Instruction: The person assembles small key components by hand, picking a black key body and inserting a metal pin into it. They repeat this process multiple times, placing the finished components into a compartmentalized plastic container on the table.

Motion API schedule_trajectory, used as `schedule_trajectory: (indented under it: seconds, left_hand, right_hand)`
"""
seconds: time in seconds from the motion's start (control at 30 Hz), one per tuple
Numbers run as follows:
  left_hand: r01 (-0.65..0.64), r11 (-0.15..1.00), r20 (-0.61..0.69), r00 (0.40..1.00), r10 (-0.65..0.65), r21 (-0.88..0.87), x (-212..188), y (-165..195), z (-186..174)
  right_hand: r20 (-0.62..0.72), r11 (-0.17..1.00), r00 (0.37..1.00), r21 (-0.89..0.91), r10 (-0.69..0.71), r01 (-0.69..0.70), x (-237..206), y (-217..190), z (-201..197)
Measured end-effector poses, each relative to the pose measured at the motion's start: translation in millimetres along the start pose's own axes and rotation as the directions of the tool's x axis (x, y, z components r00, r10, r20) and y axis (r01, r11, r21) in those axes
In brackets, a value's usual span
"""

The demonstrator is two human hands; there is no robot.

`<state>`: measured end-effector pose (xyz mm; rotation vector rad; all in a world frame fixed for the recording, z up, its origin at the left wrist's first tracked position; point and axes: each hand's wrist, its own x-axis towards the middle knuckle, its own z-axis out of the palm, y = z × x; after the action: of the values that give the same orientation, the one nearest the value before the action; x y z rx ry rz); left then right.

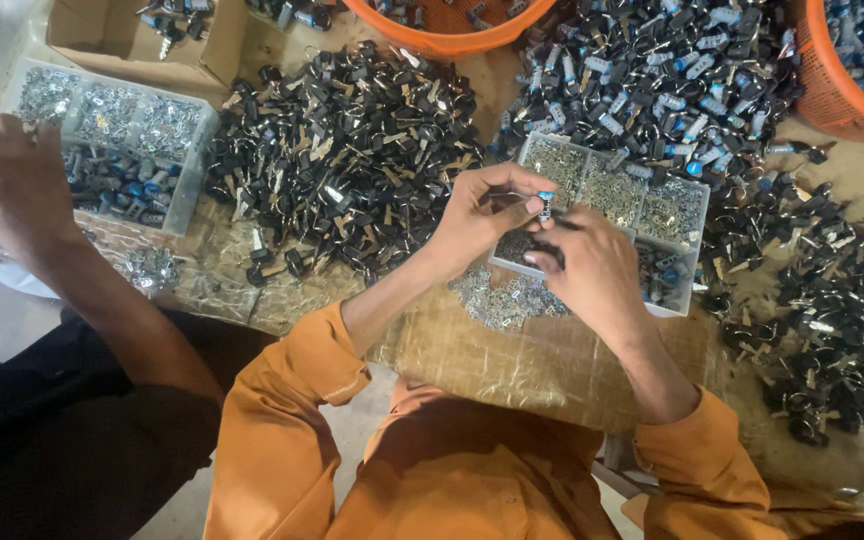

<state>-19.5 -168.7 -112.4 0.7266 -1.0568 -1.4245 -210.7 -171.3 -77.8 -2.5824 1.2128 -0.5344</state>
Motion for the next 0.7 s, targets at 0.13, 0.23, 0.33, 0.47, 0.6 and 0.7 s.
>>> schedule_trajectory:
  seconds: [0.13,0.23,0.33,0.47,0.6,0.7]
  left_hand:
    - [0.024,1.0,0.003,1.0,-0.024,0.008,-0.4,-2.6,-0.1]
    - [0.01,0.999,0.019,1.0,-0.009,-0.038,-0.2,-4.7,-0.9]
    - [0.036,0.999,0.005,0.999,-0.036,-0.015,0.7,-7.9,-2.3]
    - [0.001,1.0,0.003,1.0,-0.001,-0.003,-0.3,-10.8,-3.3]
    - [0.004,1.0,0.009,1.0,-0.004,0.007,0.8,-9.7,-5.3]
    - [-0.005,1.0,0.022,1.0,0.005,0.002,1.7,-7.8,-7.1]
  right_hand:
    - [-0.089,0.98,0.996,0.196,-0.007,0.025,-0.4,0.6,-1.2]
    - [-0.094,0.957,0.995,0.289,0.039,-0.01,-2.1,4.3,-5.3]
    - [-0.131,0.93,0.99,0.369,0.059,-0.007,-1.7,4.3,-7.4]
    - [-0.137,0.93,0.988,0.366,0.074,-0.019,-0.7,0.2,-10.6]
    - [-0.176,0.941,0.983,0.34,0.055,0.008,-1.6,-0.1,-14.5]
    - [-0.258,0.881,0.965,0.466,0.054,0.076,-3.0,3.9,-14.6]
